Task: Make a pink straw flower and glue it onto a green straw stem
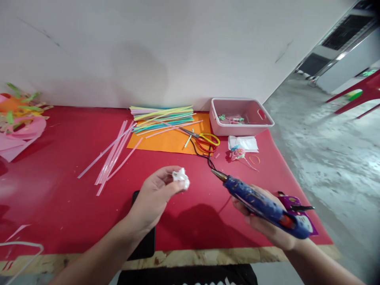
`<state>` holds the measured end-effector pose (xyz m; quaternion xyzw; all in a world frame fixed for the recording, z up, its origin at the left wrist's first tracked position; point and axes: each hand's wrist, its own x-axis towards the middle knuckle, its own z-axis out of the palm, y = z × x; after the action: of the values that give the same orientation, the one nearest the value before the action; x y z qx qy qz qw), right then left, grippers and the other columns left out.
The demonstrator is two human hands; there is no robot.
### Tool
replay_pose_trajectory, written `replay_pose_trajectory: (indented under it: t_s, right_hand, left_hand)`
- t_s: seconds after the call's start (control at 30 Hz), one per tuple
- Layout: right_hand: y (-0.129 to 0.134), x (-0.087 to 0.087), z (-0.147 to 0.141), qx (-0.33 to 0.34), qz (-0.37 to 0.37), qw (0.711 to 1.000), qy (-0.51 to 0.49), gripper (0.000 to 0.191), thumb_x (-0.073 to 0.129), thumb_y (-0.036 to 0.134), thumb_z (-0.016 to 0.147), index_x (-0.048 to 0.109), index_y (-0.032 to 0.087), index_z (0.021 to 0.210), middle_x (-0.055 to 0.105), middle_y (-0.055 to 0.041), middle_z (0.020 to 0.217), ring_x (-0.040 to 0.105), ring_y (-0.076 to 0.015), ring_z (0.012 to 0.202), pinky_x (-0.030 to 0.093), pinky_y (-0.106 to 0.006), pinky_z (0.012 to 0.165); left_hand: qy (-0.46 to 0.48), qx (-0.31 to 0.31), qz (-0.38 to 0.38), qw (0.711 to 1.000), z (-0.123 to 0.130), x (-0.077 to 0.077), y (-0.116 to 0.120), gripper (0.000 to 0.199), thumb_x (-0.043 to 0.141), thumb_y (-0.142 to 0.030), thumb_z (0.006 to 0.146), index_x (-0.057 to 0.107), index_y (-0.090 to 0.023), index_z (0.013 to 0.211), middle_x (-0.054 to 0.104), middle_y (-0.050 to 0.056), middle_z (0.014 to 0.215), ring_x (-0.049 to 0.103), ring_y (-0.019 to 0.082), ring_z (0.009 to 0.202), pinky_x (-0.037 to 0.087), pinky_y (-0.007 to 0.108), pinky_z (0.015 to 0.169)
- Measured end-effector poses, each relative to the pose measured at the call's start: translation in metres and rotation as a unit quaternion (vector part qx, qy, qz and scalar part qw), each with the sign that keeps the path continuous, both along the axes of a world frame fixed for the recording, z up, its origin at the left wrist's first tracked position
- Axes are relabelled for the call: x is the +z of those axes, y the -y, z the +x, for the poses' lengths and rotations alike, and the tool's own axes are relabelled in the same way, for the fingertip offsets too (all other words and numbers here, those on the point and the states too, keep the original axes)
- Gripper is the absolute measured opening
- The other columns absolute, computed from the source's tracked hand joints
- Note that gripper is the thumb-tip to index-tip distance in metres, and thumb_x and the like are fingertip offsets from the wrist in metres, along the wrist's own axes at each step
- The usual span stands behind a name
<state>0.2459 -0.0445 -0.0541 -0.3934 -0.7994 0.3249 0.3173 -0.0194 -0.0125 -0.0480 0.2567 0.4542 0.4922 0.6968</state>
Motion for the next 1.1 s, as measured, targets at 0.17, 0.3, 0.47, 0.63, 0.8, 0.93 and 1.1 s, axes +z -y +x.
replay_pose_trajectory:
  t_s: [0.17, 0.3, 0.47, 0.63, 0.8, 0.93, 1.1]
  right_hand:
    - [-0.020, -0.022, 0.024, 0.009, 0.037, 0.972, 0.232, 0.048, 0.050, 0.010, 0.071, 0.050, 0.017, 0.119, 0.068, -0.0119, 0.104, 0.065, -0.0267, 0.093, 0.050, -0.043, 0.082]
    - [-0.026, -0.048, 0.043, -0.010, 0.013, 0.940, 0.342, 0.049, 0.045, 0.001, 0.067, 0.056, 0.016, 0.113, 0.067, -0.0113, 0.105, 0.062, -0.0269, 0.097, 0.042, -0.047, 0.092]
    - [-0.030, -0.065, 0.054, -0.051, 0.030, 0.928, 0.368, 0.050, 0.046, 0.001, 0.067, 0.060, 0.016, 0.113, 0.064, -0.0122, 0.104, 0.055, -0.0298, 0.102, 0.040, -0.047, 0.092]
    - [-0.026, -0.062, 0.056, -0.096, 0.083, 0.926, 0.356, 0.052, 0.048, 0.004, 0.073, 0.056, 0.017, 0.123, 0.060, -0.0124, 0.114, 0.050, -0.0304, 0.109, 0.040, -0.047, 0.096]
    - [-0.011, -0.051, 0.055, -0.127, 0.126, 0.927, 0.331, 0.046, 0.045, 0.003, 0.078, 0.055, 0.016, 0.121, 0.059, -0.0124, 0.111, 0.050, -0.0289, 0.108, 0.042, -0.046, 0.095]
    - [0.004, -0.042, 0.053, -0.119, 0.142, 0.931, 0.315, 0.041, 0.046, 0.004, 0.081, 0.056, 0.017, 0.118, 0.058, -0.0114, 0.111, 0.050, -0.0275, 0.105, 0.044, -0.045, 0.094]
    - [0.025, -0.027, 0.049, -0.123, 0.159, 0.941, 0.271, 0.038, 0.045, 0.005, 0.084, 0.055, 0.019, 0.118, 0.059, -0.0101, 0.108, 0.051, -0.0265, 0.103, 0.045, -0.045, 0.091]
  left_hand:
    - [-0.100, 0.082, 0.028, 0.991, -0.032, -0.032, -0.006, 0.036, 0.088, -0.030, 0.060, 0.064, -0.019, 0.084, 0.073, -0.002, 0.082, 0.072, 0.014, 0.078, 0.060, 0.029, 0.075]
    - [-0.213, 0.086, 0.070, 0.971, -0.052, -0.056, 0.000, 0.030, 0.083, -0.032, 0.070, 0.063, -0.020, 0.090, 0.073, -0.001, 0.087, 0.072, 0.014, 0.082, 0.059, 0.026, 0.079]
    - [-0.560, -0.023, 0.237, 0.794, -0.059, -0.074, -0.013, 0.016, 0.063, -0.032, 0.089, 0.069, -0.019, 0.095, 0.071, 0.008, 0.102, 0.068, 0.020, 0.092, 0.057, 0.033, 0.084]
    - [-0.684, -0.112, 0.273, 0.667, -0.046, -0.076, -0.038, 0.019, 0.053, -0.019, 0.093, 0.071, -0.012, 0.095, 0.068, 0.015, 0.092, 0.063, 0.030, 0.091, 0.052, 0.047, 0.083]
    - [-0.711, -0.206, 0.332, 0.585, -0.009, -0.078, 0.015, 0.024, 0.048, -0.011, 0.094, 0.068, -0.013, 0.080, 0.064, 0.013, 0.083, 0.060, 0.025, 0.081, 0.051, 0.035, 0.066]
    - [-0.663, -0.276, 0.410, 0.562, 0.005, -0.078, 0.054, 0.018, 0.054, -0.011, 0.091, 0.067, -0.019, 0.082, 0.067, 0.005, 0.082, 0.060, 0.019, 0.081, 0.051, 0.027, 0.066]
    - [-0.670, -0.204, 0.392, 0.597, -0.017, -0.071, 0.006, 0.024, 0.044, -0.015, 0.098, 0.068, -0.017, 0.102, 0.069, 0.011, 0.108, 0.059, 0.023, 0.101, 0.048, 0.040, 0.091]
